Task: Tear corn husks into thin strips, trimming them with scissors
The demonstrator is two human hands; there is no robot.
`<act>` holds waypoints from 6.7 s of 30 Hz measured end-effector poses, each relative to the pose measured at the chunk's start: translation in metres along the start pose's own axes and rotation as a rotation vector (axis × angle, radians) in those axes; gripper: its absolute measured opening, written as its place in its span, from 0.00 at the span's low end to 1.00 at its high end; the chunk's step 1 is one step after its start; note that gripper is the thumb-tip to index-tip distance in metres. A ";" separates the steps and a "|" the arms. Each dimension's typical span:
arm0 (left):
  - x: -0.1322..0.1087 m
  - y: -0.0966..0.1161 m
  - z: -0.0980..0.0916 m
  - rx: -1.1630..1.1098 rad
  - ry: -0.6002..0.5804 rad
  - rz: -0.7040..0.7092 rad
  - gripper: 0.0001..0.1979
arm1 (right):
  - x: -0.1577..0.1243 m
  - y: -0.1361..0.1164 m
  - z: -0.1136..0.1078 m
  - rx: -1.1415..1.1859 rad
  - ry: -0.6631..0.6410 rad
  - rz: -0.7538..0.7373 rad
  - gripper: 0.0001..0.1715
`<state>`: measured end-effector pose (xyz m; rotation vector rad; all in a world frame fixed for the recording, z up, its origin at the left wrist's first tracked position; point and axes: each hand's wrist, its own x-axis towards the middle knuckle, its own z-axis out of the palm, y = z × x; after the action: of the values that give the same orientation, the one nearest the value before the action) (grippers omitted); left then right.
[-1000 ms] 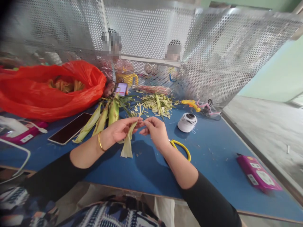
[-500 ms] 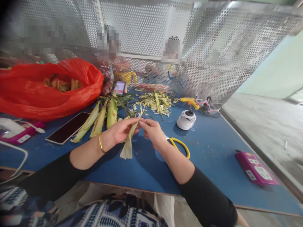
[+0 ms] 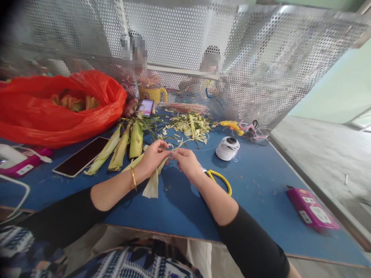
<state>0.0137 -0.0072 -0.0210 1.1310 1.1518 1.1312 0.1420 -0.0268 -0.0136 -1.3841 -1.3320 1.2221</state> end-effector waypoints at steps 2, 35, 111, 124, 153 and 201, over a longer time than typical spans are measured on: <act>0.002 -0.004 -0.002 0.051 -0.066 0.068 0.09 | -0.001 -0.004 -0.001 0.096 -0.020 0.058 0.14; 0.004 -0.014 -0.001 0.112 -0.089 0.051 0.06 | 0.008 0.008 -0.011 -0.523 0.148 -0.186 0.12; 0.016 -0.005 -0.007 0.116 -0.356 -0.273 0.08 | 0.011 0.025 -0.029 -0.376 -0.148 -0.236 0.10; 0.013 -0.002 -0.007 0.214 -0.398 -0.310 0.08 | 0.006 0.013 -0.022 -0.327 0.056 -0.187 0.11; 0.014 -0.001 -0.014 0.161 -0.595 -0.274 0.07 | 0.007 0.012 -0.020 -0.751 0.017 -0.331 0.14; 0.008 0.005 -0.014 0.280 -0.358 -0.149 0.04 | 0.007 0.023 -0.022 -0.121 -0.086 -0.056 0.11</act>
<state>-0.0004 0.0023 -0.0175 1.3725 1.1100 0.6317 0.1673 -0.0207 -0.0326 -1.3810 -1.5162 1.1924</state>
